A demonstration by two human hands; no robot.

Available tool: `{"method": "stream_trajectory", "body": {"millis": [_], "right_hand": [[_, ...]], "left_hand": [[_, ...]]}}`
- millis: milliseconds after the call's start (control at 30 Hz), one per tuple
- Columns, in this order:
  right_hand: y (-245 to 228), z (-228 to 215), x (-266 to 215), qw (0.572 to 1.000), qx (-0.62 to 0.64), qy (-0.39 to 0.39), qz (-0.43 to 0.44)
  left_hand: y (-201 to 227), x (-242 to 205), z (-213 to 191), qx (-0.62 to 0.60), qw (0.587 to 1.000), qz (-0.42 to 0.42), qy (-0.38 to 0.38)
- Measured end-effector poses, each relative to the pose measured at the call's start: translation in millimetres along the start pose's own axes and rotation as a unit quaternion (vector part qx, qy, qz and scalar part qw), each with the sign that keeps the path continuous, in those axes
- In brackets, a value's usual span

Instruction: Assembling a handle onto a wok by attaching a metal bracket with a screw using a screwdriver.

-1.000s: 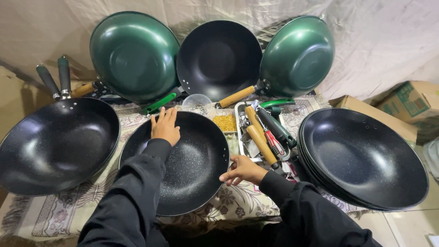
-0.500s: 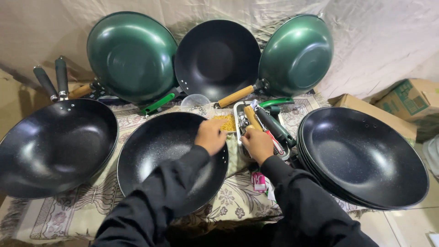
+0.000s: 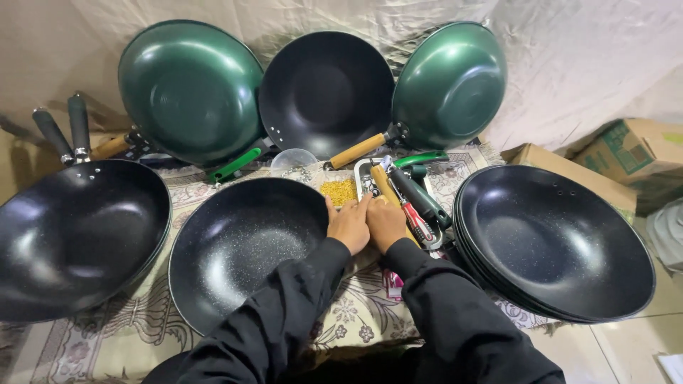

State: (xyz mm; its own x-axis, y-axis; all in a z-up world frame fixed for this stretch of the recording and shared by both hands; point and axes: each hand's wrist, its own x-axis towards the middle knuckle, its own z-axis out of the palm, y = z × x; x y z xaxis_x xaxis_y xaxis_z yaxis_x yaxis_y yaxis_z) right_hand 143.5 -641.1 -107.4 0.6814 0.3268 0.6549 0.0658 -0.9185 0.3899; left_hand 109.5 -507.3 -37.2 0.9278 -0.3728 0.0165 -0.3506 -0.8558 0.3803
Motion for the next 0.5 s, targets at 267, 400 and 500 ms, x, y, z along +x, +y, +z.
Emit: {"method": "stream_trajectory", "body": {"millis": [267, 400, 500], "right_hand": [[1, 4, -2, 0.999, 0.033, -0.034, 0.006], [4, 3, -6, 0.994, 0.076, -0.076, 0.012], [5, 11, -8, 0.989, 0.111, -0.092, 0.033]], "left_hand": [[-2, 2, 4, -0.044, 0.999, 0.014, 0.018], [1, -3, -2, -0.087, 0.996, 0.003, 0.016], [0, -2, -1, -0.099, 0.995, 0.004, 0.022]]}}
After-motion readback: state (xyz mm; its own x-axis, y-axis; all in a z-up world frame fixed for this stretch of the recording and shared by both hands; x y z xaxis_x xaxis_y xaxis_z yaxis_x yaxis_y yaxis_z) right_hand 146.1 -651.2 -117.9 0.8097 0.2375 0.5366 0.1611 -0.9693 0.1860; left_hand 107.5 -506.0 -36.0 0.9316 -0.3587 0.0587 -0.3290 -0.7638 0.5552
